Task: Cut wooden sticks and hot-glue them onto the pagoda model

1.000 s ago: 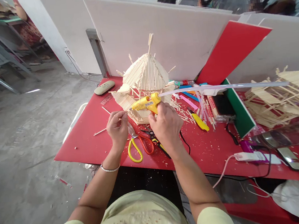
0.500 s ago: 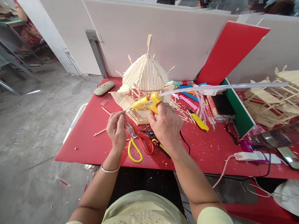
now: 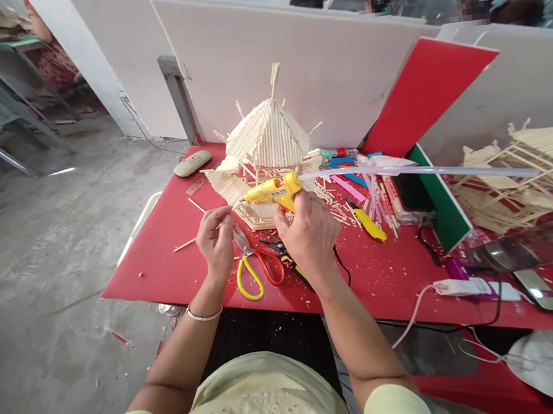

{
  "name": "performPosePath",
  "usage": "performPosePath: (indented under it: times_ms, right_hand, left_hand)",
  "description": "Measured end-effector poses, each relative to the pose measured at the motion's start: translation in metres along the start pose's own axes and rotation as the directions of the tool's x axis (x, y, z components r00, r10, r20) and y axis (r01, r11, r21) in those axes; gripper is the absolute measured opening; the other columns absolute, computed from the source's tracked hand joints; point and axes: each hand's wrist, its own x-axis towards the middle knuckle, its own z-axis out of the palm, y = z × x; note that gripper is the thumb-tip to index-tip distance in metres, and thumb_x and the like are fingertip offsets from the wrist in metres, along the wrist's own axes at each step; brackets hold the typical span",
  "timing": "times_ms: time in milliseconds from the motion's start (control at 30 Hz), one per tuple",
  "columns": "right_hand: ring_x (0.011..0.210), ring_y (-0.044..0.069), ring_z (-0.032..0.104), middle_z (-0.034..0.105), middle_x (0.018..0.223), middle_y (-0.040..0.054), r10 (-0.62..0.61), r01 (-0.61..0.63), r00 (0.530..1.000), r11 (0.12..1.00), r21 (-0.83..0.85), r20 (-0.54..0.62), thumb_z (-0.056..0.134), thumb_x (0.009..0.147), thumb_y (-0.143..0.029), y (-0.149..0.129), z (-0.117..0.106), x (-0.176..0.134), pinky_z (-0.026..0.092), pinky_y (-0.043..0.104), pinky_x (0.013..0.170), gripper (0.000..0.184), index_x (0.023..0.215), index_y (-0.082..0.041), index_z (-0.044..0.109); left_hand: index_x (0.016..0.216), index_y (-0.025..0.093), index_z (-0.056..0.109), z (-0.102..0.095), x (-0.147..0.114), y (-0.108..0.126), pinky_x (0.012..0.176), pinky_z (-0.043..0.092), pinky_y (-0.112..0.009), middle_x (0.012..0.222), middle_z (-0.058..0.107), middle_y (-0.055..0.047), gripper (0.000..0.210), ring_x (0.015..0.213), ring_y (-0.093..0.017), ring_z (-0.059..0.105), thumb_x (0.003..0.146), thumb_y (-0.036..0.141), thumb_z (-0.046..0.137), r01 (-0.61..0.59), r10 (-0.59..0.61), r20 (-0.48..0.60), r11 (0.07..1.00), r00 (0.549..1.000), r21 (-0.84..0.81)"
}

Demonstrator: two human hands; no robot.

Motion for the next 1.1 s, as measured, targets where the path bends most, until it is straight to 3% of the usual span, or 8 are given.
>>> performPosePath:
  times_ms: [200,367,467,633,733,867,967,1100]
  right_hand:
    - [0.088,0.026,0.063,0.068,0.095,0.0119,-0.031,0.03,0.993,1.0,-0.008,-0.118,0.056,0.094,-0.053,0.003,0.001,-0.007,0.044,0.035,0.069,0.043,0.113,-0.015,0.062]
    - [0.094,0.029,0.064,0.069,0.104,0.0157,0.044,-0.039,0.997,0.997,0.068,-0.069,0.055,0.092,-0.066,0.005,-0.001,-0.016,0.047,0.037,0.073,0.061,0.124,-0.014,0.058]
    - [0.091,0.029,0.065,0.069,0.1,0.0151,0.116,-0.109,0.992,0.987,0.116,-0.052,0.053,0.092,-0.068,0.009,-0.003,-0.026,0.048,0.038,0.074,0.061,0.122,-0.014,0.058]
    - [0.087,0.027,0.066,0.07,0.097,0.0149,0.239,-0.224,0.97,0.952,0.21,-0.049,0.044,0.1,-0.06,0.036,-0.006,-0.054,0.048,0.036,0.074,0.05,0.112,-0.015,0.061]
    - [0.082,0.026,0.065,0.07,0.093,0.0152,0.322,-0.321,0.946,0.925,0.204,0.031,0.039,0.102,-0.056,0.063,-0.008,-0.08,0.044,0.034,0.07,0.046,0.106,-0.016,0.061]
    - [0.069,0.024,0.061,0.07,0.083,0.0127,0.472,-0.473,0.866,0.88,-0.039,0.165,0.041,0.1,-0.058,0.096,-0.009,-0.113,0.034,0.031,0.061,0.048,0.105,-0.016,0.064]
    - [0.069,0.024,0.062,0.072,0.085,0.0139,0.57,-0.535,0.785,0.821,-0.198,0.242,0.04,0.101,-0.059,0.114,-0.009,-0.128,0.031,0.031,0.061,0.051,0.11,-0.016,0.067]
    - [0.076,0.03,0.067,0.074,0.088,0.0177,0.659,-0.599,0.675,0.752,-0.276,0.331,0.034,0.101,-0.062,0.135,-0.002,-0.132,0.038,0.034,0.064,0.06,0.114,-0.016,0.069]
  left_hand:
    - [0.102,0.021,0.074,-0.002,-0.002,0.005,0.076,0.051,-0.028,0.095,0.066,-0.004,0.015,0.085,-0.015,0.063,0.094,0.024,0.061,-0.006,0.007,-0.021,1.0,1.0,0.029]
    - [0.103,0.021,0.074,-0.007,-0.011,0.005,0.076,0.052,-0.028,0.094,0.067,-0.004,0.016,0.083,-0.014,0.063,0.094,0.027,0.063,0.011,-0.008,-0.062,0.999,0.998,0.05]
    - [0.102,0.021,0.074,-0.01,-0.021,0.002,0.076,0.052,-0.029,0.093,0.068,-0.004,0.017,0.083,-0.015,0.064,0.093,0.034,0.067,0.036,-0.03,-0.072,0.996,0.997,0.085]
    - [0.084,0.021,0.071,-0.013,-0.038,-0.005,0.069,0.051,-0.029,0.077,0.065,-0.002,0.023,0.072,-0.014,0.061,0.093,0.042,0.068,0.067,-0.075,0.054,0.987,0.996,0.145]
    - [0.075,0.021,0.062,-0.011,-0.048,-0.006,0.063,0.048,-0.027,0.068,0.06,0.001,0.033,0.063,-0.013,0.056,0.095,0.046,0.063,0.106,-0.12,0.101,0.985,0.988,0.135]
    - [0.064,0.02,0.05,-0.002,-0.059,0.002,0.057,0.041,-0.025,0.058,0.051,0.002,0.047,0.055,-0.01,0.048,0.1,0.049,0.054,0.133,-0.152,0.146,0.982,0.978,0.131]
    - [0.06,0.019,0.048,0.004,-0.067,0.007,0.055,0.037,-0.025,0.055,0.046,0.003,0.05,0.053,-0.01,0.044,0.098,0.049,0.057,0.079,-0.13,0.228,0.972,0.965,0.223]
    - [0.071,0.02,0.064,0.007,-0.079,0.006,0.062,0.041,-0.025,0.069,0.06,0.001,0.031,0.063,-0.012,0.054,0.095,0.039,0.064,-0.07,-0.095,0.416,0.929,0.904,0.365]
